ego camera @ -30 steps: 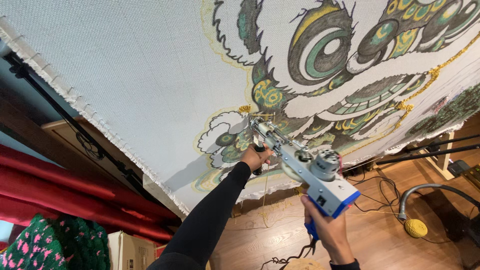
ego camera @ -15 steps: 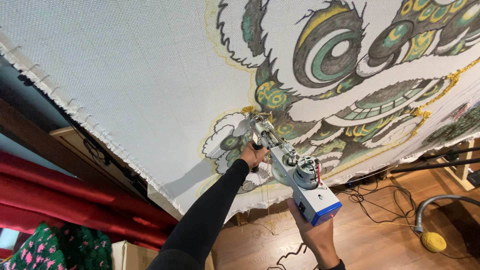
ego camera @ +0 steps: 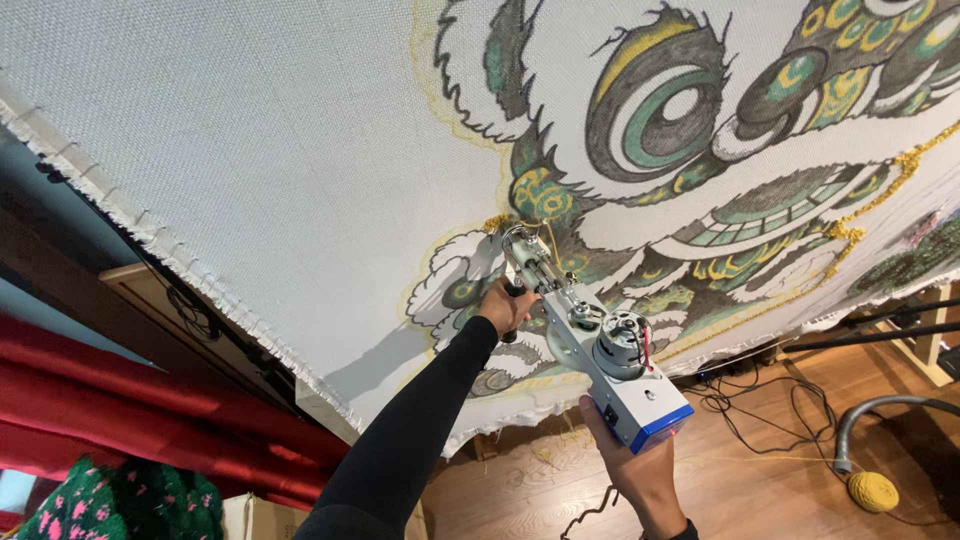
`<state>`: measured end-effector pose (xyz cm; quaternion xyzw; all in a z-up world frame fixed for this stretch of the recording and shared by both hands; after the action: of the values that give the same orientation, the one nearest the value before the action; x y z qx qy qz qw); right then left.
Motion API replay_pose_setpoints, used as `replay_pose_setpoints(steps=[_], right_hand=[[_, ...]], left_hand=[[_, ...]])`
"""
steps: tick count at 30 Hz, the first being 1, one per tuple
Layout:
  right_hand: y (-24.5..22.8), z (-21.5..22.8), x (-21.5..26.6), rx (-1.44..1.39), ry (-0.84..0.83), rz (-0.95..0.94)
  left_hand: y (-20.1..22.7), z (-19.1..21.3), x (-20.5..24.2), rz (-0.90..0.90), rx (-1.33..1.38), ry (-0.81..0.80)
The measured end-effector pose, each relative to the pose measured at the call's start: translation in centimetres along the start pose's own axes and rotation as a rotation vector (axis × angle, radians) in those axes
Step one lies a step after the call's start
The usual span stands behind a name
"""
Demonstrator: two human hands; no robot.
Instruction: The person uses a tufting gun to apply yarn to a canvas on a frame, following a design. They periodically adjust the yarn on the frame and the tool by hand.
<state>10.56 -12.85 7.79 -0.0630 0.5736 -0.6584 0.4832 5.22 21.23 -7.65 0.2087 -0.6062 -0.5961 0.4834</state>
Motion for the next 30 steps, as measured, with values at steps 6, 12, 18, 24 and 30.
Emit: replay_pose_setpoints(steps=[6, 12, 18, 24, 30], right_hand=[[0.9, -0.3, 0.0, 0.052, -0.020, -0.077], [-0.1, 0.1, -0.6, 0.037, 0.000, 0.048], [-1.0, 0.6, -1.1, 0.022, -0.022, 0.013], [-1.4, 0.6, -1.6, -0.061, -0.009, 0.006], [-2.8, 1.2, -2.0, -0.027, -0.034, 0.093]], left_hand=[[0.6, 0.3, 0.6, -0.094, 0.054, 0.010], [1.7, 0.7, 1.1, -0.073, 0.064, 0.013], [2.2, 0.9, 1.1, -0.118, -0.032, -0.002], [3.6, 0.8, 2.2, -0.218, 0.069, -0.085], [3.5, 1.2, 2.3, -0.044, -0.108, -0.007]])
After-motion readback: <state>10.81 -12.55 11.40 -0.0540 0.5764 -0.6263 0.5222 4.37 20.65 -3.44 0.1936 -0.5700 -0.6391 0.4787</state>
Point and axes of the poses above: each hand's wrist, its own x-axis away from the middle knuckle, its own z-axis out of the back of the hand, y = z × x, the point moved 8 cm from there along -x, towards the middle knuckle, and after that the axes turned 10 degrees about z, right-handed, at the moved point
